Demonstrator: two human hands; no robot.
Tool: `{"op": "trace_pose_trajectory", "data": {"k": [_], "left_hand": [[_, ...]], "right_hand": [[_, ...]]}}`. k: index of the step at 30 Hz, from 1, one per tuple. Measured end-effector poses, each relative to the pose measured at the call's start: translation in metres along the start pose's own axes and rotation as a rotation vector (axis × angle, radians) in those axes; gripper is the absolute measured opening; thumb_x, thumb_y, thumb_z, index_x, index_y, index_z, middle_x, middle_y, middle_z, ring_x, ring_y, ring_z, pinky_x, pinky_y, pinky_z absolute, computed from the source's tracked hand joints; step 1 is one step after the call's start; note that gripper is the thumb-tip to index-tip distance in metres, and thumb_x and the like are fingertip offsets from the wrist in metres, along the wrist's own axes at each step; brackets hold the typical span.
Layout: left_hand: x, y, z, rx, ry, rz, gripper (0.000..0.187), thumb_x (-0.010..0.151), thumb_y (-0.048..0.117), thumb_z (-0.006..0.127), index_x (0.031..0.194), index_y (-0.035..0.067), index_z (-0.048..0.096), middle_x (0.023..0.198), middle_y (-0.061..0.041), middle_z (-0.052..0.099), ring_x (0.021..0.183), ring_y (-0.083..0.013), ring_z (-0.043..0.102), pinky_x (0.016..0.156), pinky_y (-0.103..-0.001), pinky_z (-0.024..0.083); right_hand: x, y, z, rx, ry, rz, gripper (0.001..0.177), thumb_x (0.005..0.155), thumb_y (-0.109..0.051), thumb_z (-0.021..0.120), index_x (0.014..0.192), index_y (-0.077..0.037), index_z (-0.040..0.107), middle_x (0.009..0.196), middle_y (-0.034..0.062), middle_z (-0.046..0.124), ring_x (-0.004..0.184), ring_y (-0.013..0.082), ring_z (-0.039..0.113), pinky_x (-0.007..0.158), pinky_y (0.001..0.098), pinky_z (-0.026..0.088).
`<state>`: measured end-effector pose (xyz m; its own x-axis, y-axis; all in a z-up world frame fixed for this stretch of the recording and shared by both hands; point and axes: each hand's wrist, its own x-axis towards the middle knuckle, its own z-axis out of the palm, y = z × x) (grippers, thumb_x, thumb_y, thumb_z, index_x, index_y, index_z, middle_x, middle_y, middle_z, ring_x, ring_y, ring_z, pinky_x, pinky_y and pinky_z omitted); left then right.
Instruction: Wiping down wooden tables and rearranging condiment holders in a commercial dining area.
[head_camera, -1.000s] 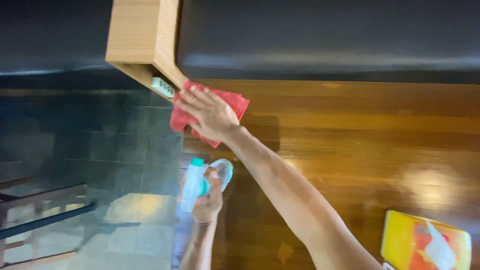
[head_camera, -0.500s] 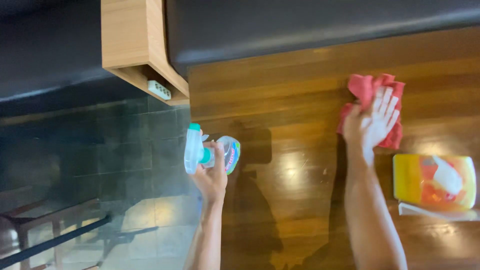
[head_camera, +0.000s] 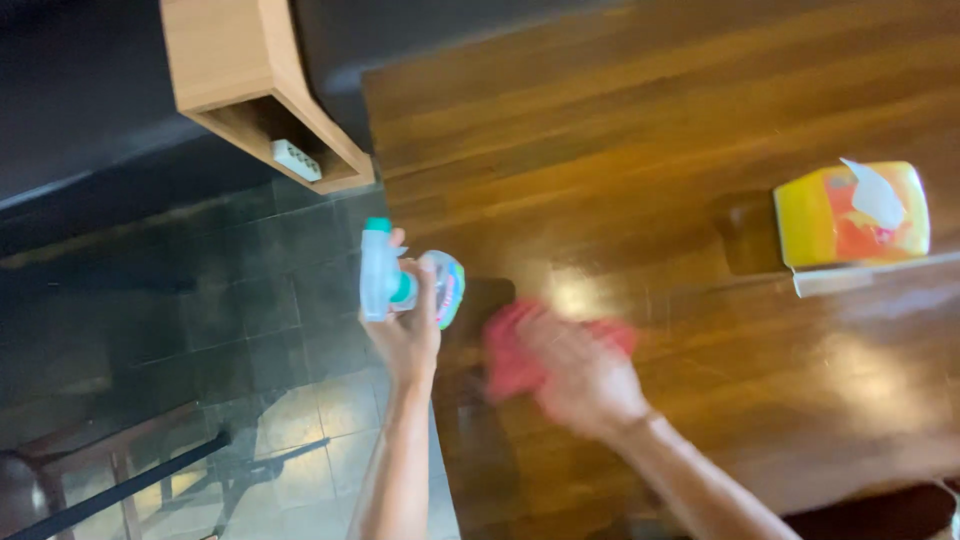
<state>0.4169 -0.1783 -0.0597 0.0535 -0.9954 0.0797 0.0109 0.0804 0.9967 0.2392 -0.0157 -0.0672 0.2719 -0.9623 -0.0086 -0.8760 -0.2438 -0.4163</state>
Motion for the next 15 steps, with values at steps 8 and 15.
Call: {"op": "trace_pose_trajectory", "data": {"k": [8,15], "left_hand": [[-0.03,-0.004,0.009,0.163,-0.227,0.153,0.03,0.096,0.017,0.072,0.121,0.001,0.07,0.109,-0.009,0.076,0.093,-0.0138,0.071,0.087,-0.03,0.057],[-0.056,-0.001,0.013,0.149,-0.297,0.227,0.017,0.096,0.014,0.071,0.109,0.003,0.071,0.096,-0.007,0.077,0.088,-0.0147,0.074,0.082,-0.03,0.058]], "right_hand": [[-0.077,0.042,0.009,-0.275,0.58,0.824,0.075,0.091,-0.015,0.062,0.161,0.0,0.042,0.166,0.0268,0.037,0.152,0.0475,0.033,0.126,0.0586,0.022],[-0.1,-0.161,0.082,0.062,0.155,0.438,0.088,0.074,-0.029,0.074,0.154,-0.012,0.042,0.16,0.0152,0.038,0.147,0.0366,0.032,0.118,0.0545,0.021]]}}
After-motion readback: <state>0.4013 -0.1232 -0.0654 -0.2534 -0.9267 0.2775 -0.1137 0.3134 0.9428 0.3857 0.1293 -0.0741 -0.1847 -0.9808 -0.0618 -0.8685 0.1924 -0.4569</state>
